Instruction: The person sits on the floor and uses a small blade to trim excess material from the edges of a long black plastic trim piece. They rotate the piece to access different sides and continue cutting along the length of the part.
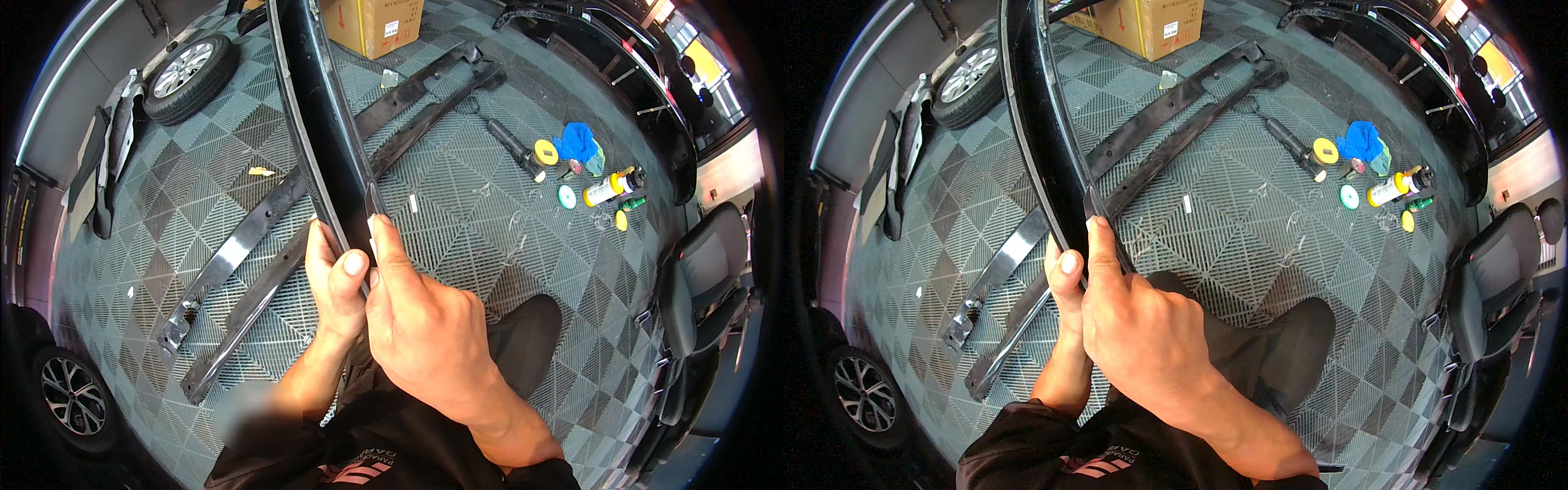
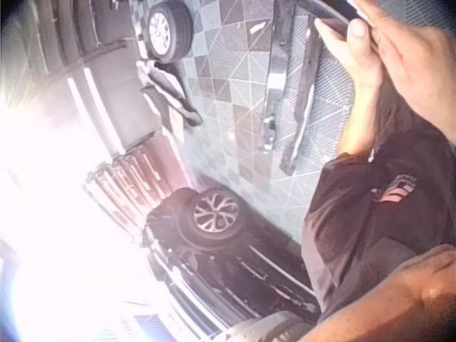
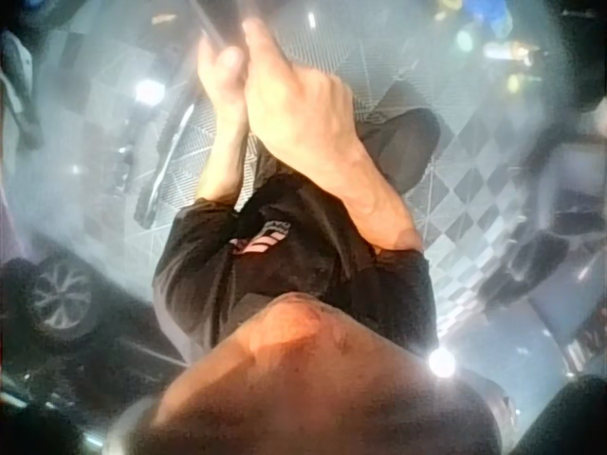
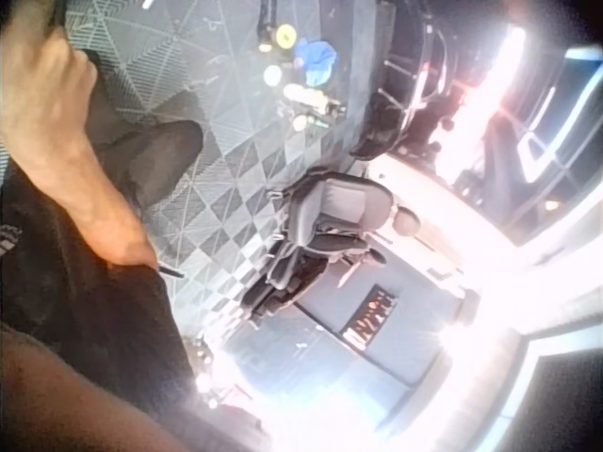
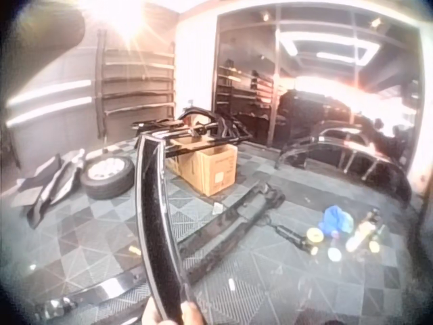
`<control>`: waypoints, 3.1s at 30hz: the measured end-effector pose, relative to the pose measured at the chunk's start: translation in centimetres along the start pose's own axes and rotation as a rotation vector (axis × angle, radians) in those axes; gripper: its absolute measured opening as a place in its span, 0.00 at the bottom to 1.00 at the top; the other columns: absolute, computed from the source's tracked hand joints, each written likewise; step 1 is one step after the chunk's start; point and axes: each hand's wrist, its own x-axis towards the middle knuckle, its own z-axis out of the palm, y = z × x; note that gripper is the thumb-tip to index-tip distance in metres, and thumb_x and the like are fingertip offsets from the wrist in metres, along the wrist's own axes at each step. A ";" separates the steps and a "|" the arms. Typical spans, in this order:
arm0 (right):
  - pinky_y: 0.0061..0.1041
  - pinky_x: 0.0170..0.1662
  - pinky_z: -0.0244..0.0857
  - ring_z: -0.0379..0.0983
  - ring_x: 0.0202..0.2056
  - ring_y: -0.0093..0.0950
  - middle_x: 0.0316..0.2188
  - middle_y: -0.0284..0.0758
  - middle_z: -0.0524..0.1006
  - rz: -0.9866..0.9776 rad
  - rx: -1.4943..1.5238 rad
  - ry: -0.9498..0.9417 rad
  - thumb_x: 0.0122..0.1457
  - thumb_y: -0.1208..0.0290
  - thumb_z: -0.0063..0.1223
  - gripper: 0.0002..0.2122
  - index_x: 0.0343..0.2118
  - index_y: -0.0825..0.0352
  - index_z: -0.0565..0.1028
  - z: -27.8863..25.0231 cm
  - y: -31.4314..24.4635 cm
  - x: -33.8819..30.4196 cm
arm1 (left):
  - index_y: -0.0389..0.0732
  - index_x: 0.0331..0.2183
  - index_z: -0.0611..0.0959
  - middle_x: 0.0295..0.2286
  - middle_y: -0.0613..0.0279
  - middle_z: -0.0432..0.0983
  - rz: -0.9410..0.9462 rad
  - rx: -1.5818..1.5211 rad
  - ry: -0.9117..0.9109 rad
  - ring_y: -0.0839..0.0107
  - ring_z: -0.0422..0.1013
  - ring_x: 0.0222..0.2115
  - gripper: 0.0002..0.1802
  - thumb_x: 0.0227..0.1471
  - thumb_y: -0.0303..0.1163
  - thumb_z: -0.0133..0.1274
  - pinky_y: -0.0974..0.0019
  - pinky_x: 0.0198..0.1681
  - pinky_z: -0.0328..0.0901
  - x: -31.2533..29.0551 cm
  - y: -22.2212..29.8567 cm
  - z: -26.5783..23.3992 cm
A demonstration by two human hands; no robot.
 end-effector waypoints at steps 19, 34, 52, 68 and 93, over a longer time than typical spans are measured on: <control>0.32 0.25 0.70 0.78 0.20 0.37 0.21 0.46 0.78 0.003 0.136 -0.005 0.59 0.79 0.55 0.21 0.56 0.75 0.71 -0.4 0.6 -0.5 | 0.36 0.45 0.71 0.34 0.64 0.73 -0.052 -0.035 -0.021 0.78 0.69 0.31 0.42 0.41 0.59 0.66 0.72 0.36 0.68 -0.2 -0.3 -0.7; 0.31 0.27 0.73 0.81 0.25 0.38 0.30 0.48 0.82 0.010 0.146 -0.021 0.58 0.80 0.55 0.21 0.56 0.74 0.72 -0.4 0.8 -1.0 | 0.36 0.45 0.71 0.35 0.62 0.74 -0.050 -0.028 -0.027 0.77 0.71 0.32 0.41 0.41 0.58 0.65 0.72 0.36 0.69 -0.4 -0.3 -0.9; 0.31 0.27 0.73 0.81 0.24 0.36 0.27 0.45 0.82 -0.013 0.031 -0.028 0.58 0.78 0.56 0.23 0.57 0.72 0.71 -0.4 1.0 -1.2 | 0.36 0.45 0.70 0.35 0.62 0.74 -0.051 -0.009 -0.002 0.76 0.71 0.32 0.42 0.41 0.59 0.66 0.71 0.37 0.69 -0.4 0.0 -0.6; 0.28 0.35 0.77 0.84 0.35 0.37 0.40 0.51 0.81 -0.086 0.106 0.102 0.60 0.80 0.54 0.22 0.58 0.76 0.70 0.2 0.7 -0.8 | 0.36 0.46 0.70 0.37 0.62 0.73 -0.036 -0.033 -0.062 0.76 0.70 0.35 0.43 0.43 0.61 0.64 0.71 0.40 0.69 -0.8 0.9 -0.1; 0.28 0.30 0.76 0.83 0.29 0.37 0.34 0.48 0.83 -0.041 0.064 0.059 0.57 0.80 0.55 0.24 0.59 0.73 0.69 -0.2 0.3 -1.9 | 0.36 0.44 0.71 0.35 0.63 0.74 -0.039 -0.032 -0.031 0.77 0.70 0.32 0.42 0.41 0.60 0.66 0.72 0.37 0.68 -1.3 1.0 -0.3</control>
